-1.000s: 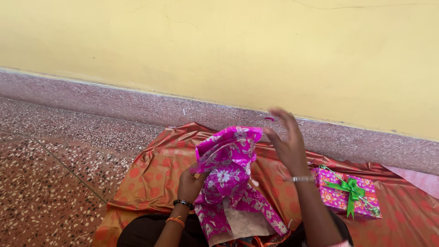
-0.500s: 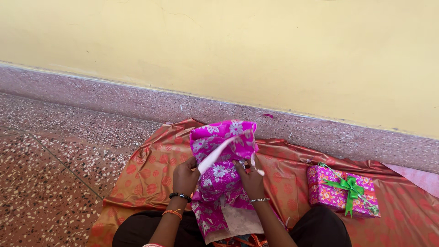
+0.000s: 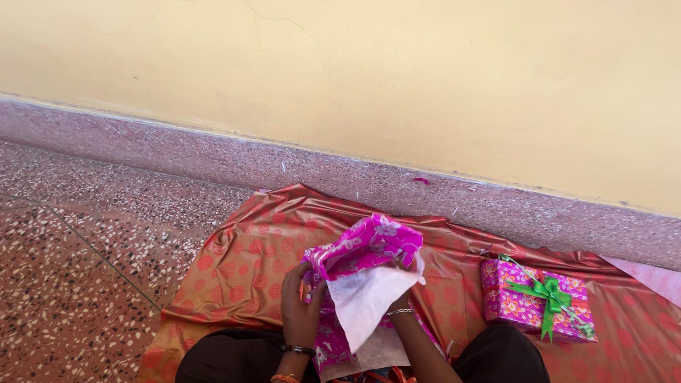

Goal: The person wraps a rectangular box with pink floral wrapping paper, folding the edges and securing them with tape. They smooth the paper and adjust the folds to create a neat package.

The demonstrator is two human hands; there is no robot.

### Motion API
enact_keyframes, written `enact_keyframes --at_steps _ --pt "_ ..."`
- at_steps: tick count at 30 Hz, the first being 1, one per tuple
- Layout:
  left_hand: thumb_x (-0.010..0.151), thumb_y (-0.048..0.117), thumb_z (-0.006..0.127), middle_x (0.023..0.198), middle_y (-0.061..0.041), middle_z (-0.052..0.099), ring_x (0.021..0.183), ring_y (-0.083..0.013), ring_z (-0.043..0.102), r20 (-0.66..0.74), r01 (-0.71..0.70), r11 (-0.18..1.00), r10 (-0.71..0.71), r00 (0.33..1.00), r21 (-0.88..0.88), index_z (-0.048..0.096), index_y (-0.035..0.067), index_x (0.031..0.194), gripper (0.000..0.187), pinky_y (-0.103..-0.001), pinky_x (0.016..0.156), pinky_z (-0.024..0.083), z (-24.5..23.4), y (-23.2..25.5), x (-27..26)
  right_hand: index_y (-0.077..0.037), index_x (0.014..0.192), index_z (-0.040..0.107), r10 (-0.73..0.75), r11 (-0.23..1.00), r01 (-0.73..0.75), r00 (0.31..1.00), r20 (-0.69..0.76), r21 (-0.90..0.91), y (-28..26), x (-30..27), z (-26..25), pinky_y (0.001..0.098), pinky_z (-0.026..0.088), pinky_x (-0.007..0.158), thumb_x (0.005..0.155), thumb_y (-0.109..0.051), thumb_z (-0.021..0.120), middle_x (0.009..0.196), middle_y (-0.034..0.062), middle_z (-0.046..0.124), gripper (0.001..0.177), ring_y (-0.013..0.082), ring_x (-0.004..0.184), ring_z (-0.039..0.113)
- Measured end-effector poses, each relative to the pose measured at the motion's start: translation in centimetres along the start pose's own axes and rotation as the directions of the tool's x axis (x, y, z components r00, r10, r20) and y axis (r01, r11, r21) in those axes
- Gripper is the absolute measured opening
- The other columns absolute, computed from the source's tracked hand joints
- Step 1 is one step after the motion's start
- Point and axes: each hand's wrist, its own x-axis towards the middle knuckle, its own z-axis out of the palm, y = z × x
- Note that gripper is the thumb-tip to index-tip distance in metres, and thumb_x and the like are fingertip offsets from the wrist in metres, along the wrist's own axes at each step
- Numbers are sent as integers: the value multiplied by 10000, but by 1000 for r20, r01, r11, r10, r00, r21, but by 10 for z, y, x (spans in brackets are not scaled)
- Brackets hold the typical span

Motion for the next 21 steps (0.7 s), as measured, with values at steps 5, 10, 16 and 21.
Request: enact_keyframes --at_steps 5,10,16,21 --pt "810 75 763 1359 -135 611 1334 -340 537 7 -164 974 165 986 158 611 64 1304 517 -435 1110 427 4 5 -3 -29 1105 704 -5 997 -1 998 69 82 -1 -9 -13 359 535 706 910 -443 712 865 139 719 458 215 758 675" --pt "767 59 779 1335 -132 619 1378 -332 481 68 -222 954 213 975 200 636 78 1250 505 -448 1113 406 0 9 5 -29 1107 705 30 990 -50 988 152 129 4 -29 -22 362 534 711 911 -447 707 868 142 721 461 220 767 679" --pt "776 76 798 1215 -63 700 1379 -268 521 141 -160 941 122 982 299 693 106 1078 321 -465 1105 385 -8 11 28 -30 1109 706 62 986 -89 980 189 142 1 -22 -28 365 533 718 912 -451 700 872 146 723 465 225 777 683" --pt "824 65 756 1345 -102 643 1420 -295 501 93 -114 981 101 991 155 695 107 1062 249 -395 851 512 -3 14 25 -31 1111 707 112 980 -147 965 237 136 -1 -26 -36 367 533 723 913 -454 695 875 148 725 468 230 785 687"
